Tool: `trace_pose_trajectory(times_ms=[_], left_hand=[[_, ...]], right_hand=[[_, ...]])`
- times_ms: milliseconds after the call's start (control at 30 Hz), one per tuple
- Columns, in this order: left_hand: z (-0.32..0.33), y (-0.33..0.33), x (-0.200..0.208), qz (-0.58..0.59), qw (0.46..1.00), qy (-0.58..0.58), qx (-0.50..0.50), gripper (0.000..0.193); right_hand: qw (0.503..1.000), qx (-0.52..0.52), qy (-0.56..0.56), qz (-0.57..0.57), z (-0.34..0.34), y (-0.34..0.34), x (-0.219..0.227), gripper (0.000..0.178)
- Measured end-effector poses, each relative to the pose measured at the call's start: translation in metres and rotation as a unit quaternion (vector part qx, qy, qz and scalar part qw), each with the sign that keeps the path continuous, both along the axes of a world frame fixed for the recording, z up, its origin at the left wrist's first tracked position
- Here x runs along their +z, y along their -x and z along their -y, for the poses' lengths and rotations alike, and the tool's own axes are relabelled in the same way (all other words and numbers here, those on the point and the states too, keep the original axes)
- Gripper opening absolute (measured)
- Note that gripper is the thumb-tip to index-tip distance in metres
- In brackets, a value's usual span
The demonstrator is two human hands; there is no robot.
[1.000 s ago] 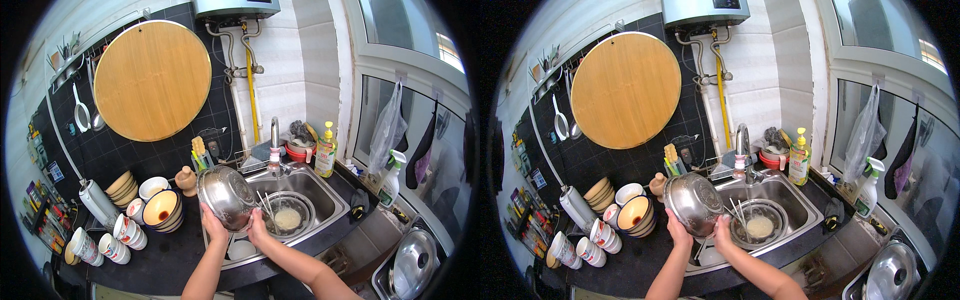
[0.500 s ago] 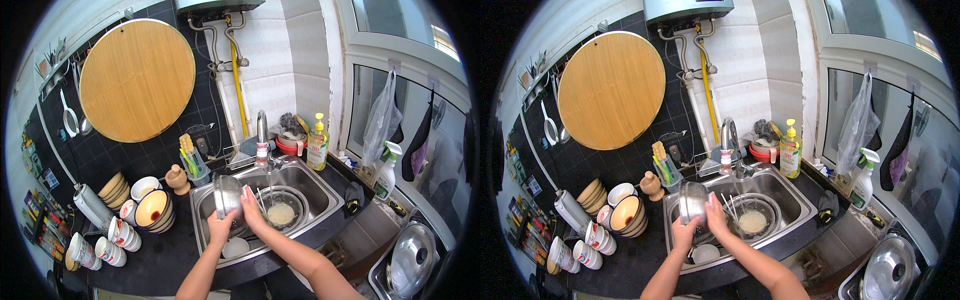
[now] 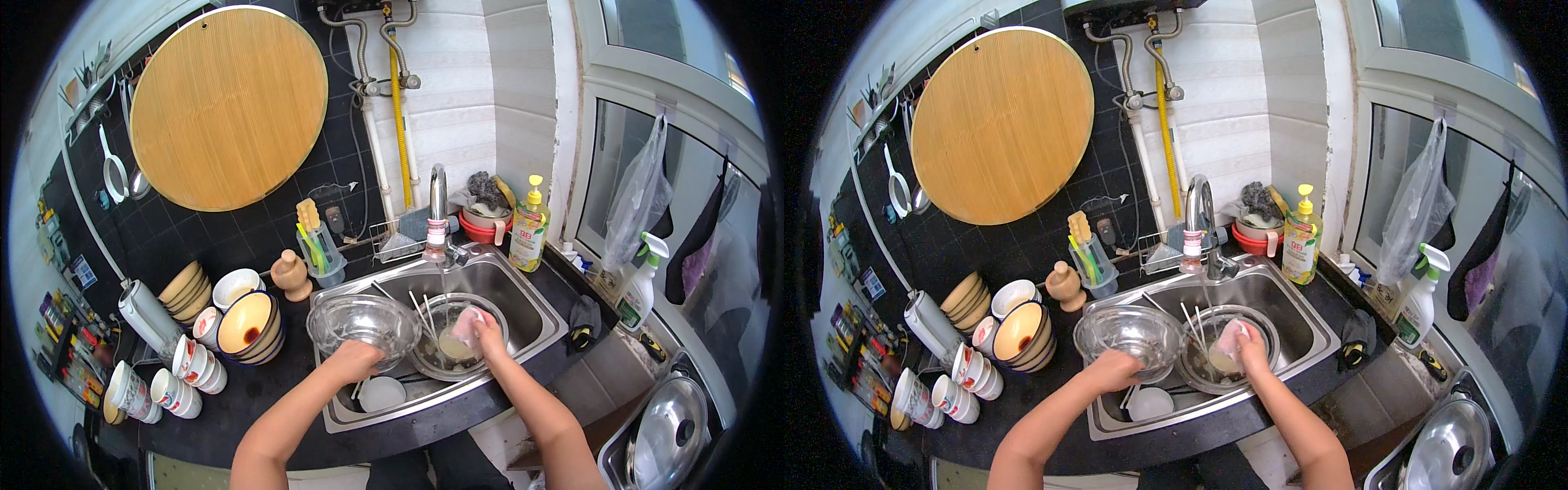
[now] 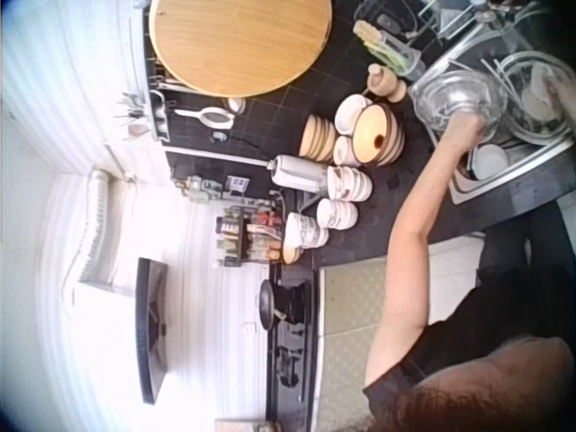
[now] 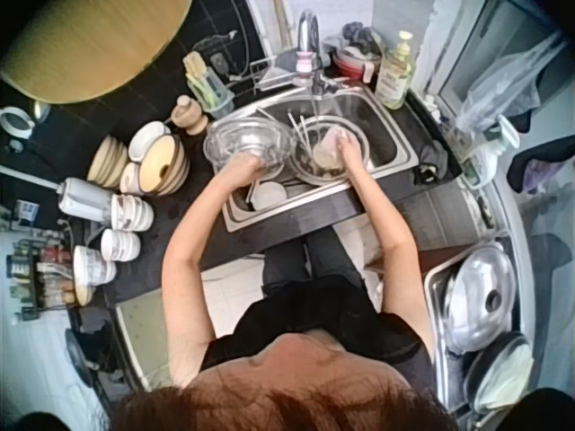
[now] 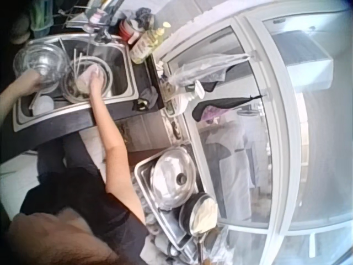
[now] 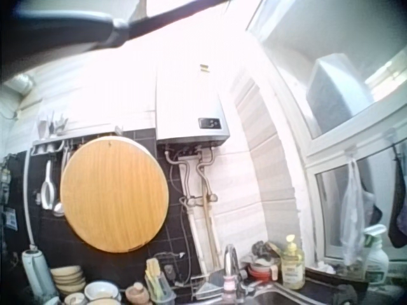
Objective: The person washes a stack of dirty dishes in a kitchen sink using a sponge and running water. They scrub and rinse bowls, plates, and chopsticks one by one, placing the cleaned items into a metal strainer in the sink.
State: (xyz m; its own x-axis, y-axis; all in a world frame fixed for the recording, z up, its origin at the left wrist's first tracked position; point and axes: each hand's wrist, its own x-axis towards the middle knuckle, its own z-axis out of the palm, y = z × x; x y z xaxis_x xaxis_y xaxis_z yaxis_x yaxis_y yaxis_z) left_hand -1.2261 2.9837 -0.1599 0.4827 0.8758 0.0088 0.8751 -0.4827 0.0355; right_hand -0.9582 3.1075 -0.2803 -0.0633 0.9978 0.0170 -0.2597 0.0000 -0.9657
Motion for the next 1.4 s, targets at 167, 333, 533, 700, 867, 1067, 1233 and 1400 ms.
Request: trace_pose_trajectory(times_ms=[167,333,533,700,867,1067,1233,1400], left_hand=[[-0.009,0.002,-0.013,-0.187,0.981,0.051,-0.022,0.006],[-0.019,0.000,-0.033,-0.269,0.961,0.063,-0.022,0.010],[-0.029,0.017,-0.078,-0.345,0.935,0.086,-0.001,0.015],[-0.036,0.019,-0.094,-0.398,0.912,0.099,0.008,0.016],[-0.035,0.032,-0.092,-0.361,0.928,0.086,0.016,0.020],[-0.054,-0.015,-0.032,-0.212,0.964,0.147,0.070,0.028],[-0.117,-0.028,-0.072,-0.148,0.982,-0.089,-0.076,0.013],[-0.179,-0.056,-0.112,-0.209,0.958,-0.151,-0.124,0.013]], right_hand=[[0.999,-0.019,0.019,-0.020,-0.008,-0.023,-0.004,0.033],[0.998,-0.032,0.042,-0.031,-0.010,-0.038,-0.003,0.032],[0.992,-0.044,0.083,-0.089,-0.009,-0.048,0.007,0.032],[0.988,-0.048,0.093,-0.117,-0.015,-0.053,-0.005,0.033],[0.983,-0.028,0.108,-0.143,-0.014,-0.054,-0.004,0.033],[0.975,-0.024,0.135,-0.175,-0.014,-0.055,-0.005,0.033],[0.970,-0.023,0.163,-0.179,-0.009,-0.053,0.004,0.038],[0.967,-0.019,0.174,-0.188,-0.014,-0.052,-0.004,0.036]])
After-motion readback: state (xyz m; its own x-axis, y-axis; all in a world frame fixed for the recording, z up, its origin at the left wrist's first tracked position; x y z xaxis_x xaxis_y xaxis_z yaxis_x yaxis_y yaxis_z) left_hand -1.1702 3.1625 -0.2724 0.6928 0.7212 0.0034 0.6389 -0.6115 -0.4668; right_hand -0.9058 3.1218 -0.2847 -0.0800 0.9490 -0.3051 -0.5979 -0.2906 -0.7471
